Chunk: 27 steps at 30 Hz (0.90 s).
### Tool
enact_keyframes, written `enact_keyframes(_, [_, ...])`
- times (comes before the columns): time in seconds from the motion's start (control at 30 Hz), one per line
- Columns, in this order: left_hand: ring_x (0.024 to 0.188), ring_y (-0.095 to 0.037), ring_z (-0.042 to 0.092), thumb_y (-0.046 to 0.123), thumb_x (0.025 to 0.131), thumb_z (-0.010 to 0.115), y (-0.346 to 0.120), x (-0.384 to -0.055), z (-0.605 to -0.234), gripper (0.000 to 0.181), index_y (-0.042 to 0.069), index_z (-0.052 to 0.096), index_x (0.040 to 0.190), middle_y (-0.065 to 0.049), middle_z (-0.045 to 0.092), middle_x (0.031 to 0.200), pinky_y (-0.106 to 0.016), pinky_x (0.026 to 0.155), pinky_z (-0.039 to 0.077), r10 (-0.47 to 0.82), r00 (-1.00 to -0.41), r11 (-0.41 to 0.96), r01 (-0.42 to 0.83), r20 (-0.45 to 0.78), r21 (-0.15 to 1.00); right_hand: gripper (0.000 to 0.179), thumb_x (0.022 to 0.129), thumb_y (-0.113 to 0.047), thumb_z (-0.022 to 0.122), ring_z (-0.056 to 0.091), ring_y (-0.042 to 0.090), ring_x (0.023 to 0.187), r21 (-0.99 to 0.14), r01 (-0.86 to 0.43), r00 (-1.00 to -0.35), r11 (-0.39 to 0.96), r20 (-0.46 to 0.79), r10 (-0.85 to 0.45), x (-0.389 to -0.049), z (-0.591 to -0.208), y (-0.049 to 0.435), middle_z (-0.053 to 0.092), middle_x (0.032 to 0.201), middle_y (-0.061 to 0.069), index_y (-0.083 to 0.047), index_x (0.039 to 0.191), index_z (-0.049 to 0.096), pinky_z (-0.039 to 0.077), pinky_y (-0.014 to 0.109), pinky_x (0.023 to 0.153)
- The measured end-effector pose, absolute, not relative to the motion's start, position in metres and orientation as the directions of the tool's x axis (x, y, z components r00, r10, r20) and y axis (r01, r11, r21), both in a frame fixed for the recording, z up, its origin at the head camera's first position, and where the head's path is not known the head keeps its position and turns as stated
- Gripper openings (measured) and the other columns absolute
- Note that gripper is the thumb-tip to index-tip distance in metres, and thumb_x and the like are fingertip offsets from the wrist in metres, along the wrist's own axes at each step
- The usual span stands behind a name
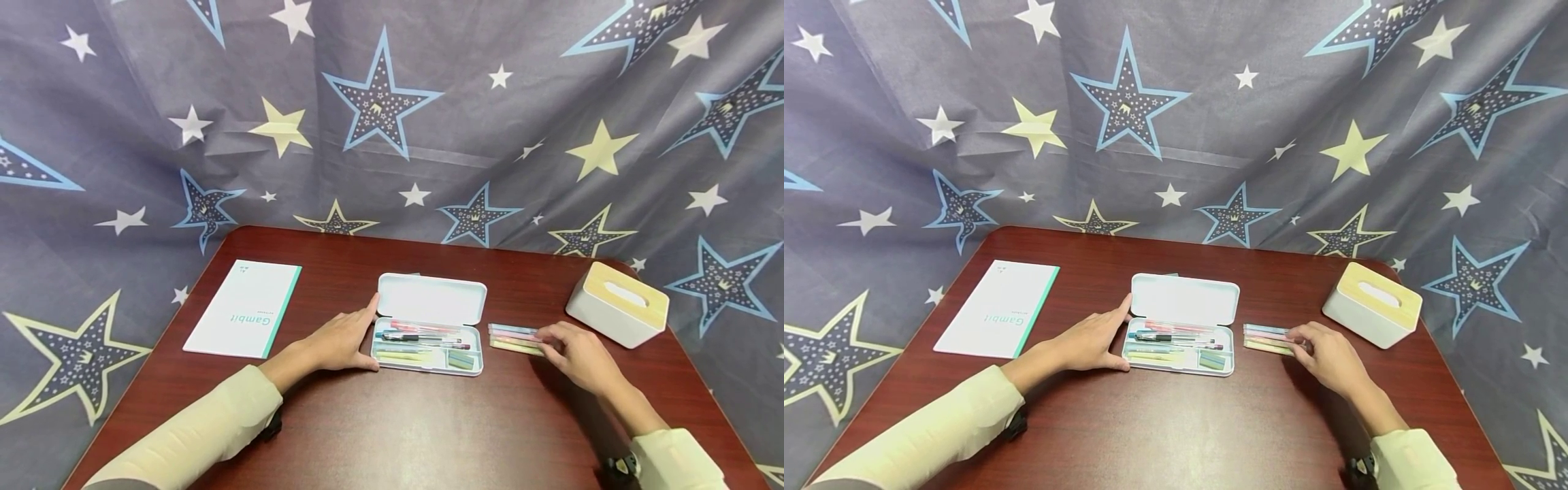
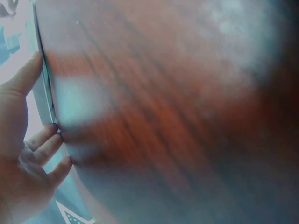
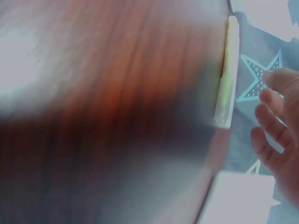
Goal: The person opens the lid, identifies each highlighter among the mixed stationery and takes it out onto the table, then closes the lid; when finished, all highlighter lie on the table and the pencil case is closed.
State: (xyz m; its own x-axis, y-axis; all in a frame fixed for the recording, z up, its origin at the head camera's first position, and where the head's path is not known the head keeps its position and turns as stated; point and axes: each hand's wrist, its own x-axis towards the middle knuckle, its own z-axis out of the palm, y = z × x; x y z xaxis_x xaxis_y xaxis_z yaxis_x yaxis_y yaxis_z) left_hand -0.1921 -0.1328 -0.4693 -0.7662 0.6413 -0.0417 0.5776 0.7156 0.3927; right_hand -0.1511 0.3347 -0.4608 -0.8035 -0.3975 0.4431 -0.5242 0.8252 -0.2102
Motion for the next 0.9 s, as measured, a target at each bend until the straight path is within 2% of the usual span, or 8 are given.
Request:
enact_keyframes(0.3, [0.145,-0.025,0.046,0.055,0.081,0.081,-0.132,-0.191,-0.468,0.129,0.002,-0.003,0.163,-0.010,0.056,0.146,-0.052,0.113,0.040,0.638,-0.769,0.718,0.571,-0.048,0.399,0.024,0.076,-0.003,0.084,0.051,-0.002,0.067,-0.248,-0.560,-0.797,0.791,0.423,-0.431,-0.157,-0.454,0.310,0.062,0.079,-0.014,-0.018,0.093,0.074,0.041,0.017,0.058])
enact_keyframes(0.6, [0.143,-0.025,0.047,0.055,0.081,0.081,-0.133,-0.191,-0.468,0.129,0.001,-0.003,0.163,-0.010,0.056,0.145,-0.052,0.112,0.041,0.639,-0.768,0.717,0.574,-0.045,0.395,0.019,0.081,-0.009,0.084,0.054,-0.002,0.068,-0.273,-0.594,-0.786,0.757,0.399,-0.472,-0.164,-0.455,0.281,0.065,0.080,-0.013,-0.016,0.096,0.076,0.047,0.021,0.060])
enact_keyframes(0.9, [0.143,-0.026,0.048,0.054,0.081,0.082,-0.132,-0.192,-0.468,0.130,0.000,-0.003,0.163,-0.010,0.057,0.145,-0.052,0.111,0.042,0.646,-0.762,0.712,0.583,-0.040,0.392,0.021,0.083,-0.007,0.081,0.058,0.004,0.069,-0.308,-0.635,-0.766,0.708,0.366,-0.528,-0.168,-0.456,0.250,0.066,0.082,-0.010,-0.013,0.102,0.076,0.048,0.022,0.062])
